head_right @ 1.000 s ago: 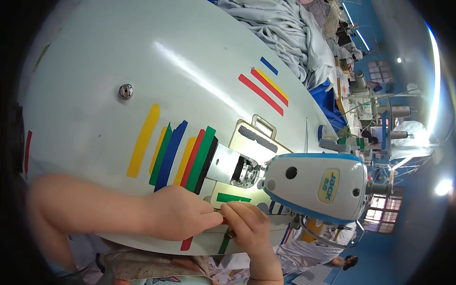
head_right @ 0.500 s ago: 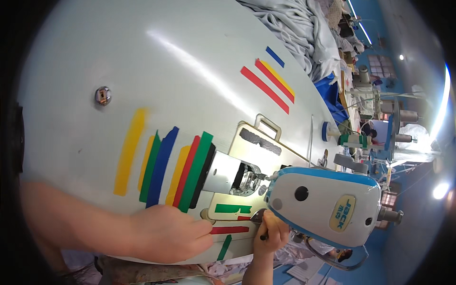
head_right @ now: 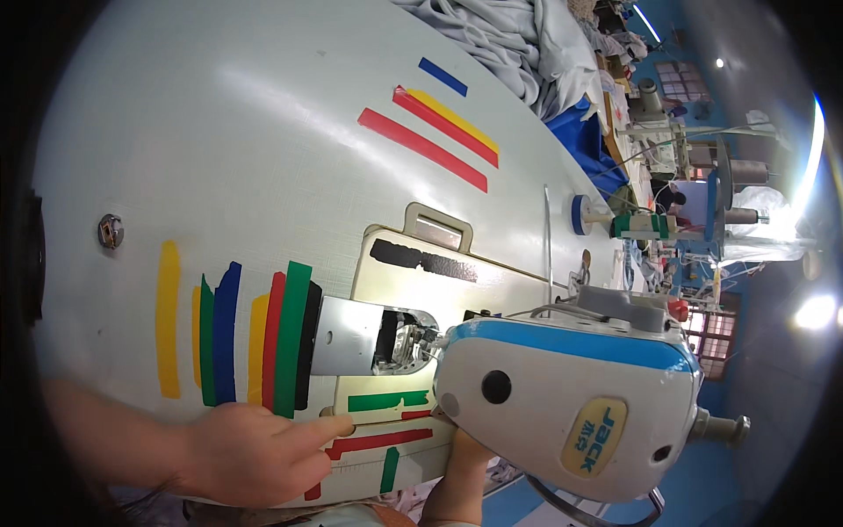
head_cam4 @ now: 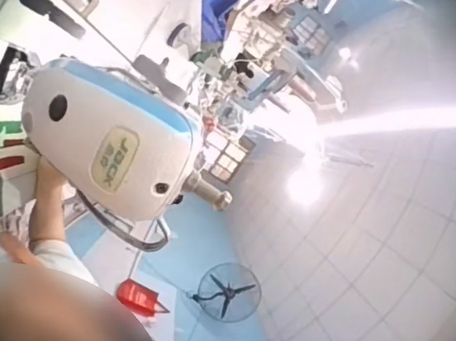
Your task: Adjusting and threading an industrial sewing machine using tools.
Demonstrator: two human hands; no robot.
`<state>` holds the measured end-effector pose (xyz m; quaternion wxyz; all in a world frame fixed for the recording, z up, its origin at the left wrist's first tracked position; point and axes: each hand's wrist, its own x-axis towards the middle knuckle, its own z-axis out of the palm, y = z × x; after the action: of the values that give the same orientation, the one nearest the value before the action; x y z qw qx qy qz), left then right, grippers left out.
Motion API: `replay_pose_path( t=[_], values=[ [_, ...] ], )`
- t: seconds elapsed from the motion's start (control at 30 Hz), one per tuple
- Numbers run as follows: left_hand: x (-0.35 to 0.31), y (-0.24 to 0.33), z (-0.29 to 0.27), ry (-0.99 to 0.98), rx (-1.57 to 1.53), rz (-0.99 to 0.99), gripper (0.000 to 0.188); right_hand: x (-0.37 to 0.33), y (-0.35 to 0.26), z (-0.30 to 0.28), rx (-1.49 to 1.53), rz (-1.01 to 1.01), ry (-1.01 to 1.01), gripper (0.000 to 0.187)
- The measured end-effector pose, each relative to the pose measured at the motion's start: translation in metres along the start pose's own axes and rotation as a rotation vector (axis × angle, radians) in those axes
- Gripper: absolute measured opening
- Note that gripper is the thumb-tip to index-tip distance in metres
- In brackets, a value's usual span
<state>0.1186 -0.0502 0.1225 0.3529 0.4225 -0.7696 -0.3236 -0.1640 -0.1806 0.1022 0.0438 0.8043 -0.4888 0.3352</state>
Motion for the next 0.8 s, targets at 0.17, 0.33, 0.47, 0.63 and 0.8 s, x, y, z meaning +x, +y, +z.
replay_pose_path(
  t=[0.17, 0.33, 0.47, 0.63, 0.8],
  values=[
    [0.003, -0.005, 0.0, 0.065, 0.058, 0.018, 0.012, -0.007, 0.028, -0.023, -0.345, -0.025, -0.096, 0.01],
    [-0.005, -0.002, 0.008, 0.102, 0.092, 0.036, 0.014, -0.008, 0.01, -0.005, -0.173, -0.006, 0.016, 0.007],
    [-0.014, 0.001, 0.015, 0.184, -0.13, -0.098, 0.038, -0.006, -0.013, -0.007, -0.281, 0.025, 0.033, 0.006],
    [-0.014, -0.003, 0.011, 0.129, -0.094, -0.008, 0.023, -0.001, 0.018, -0.024, -0.321, -0.179, 0.06, 0.015],
    [-0.012, -0.005, 0.013, 0.203, 0.035, 0.042, 0.011, 0.0, 0.004, -0.023, -0.337, -0.415, 0.182, 0.023]
  ],
)
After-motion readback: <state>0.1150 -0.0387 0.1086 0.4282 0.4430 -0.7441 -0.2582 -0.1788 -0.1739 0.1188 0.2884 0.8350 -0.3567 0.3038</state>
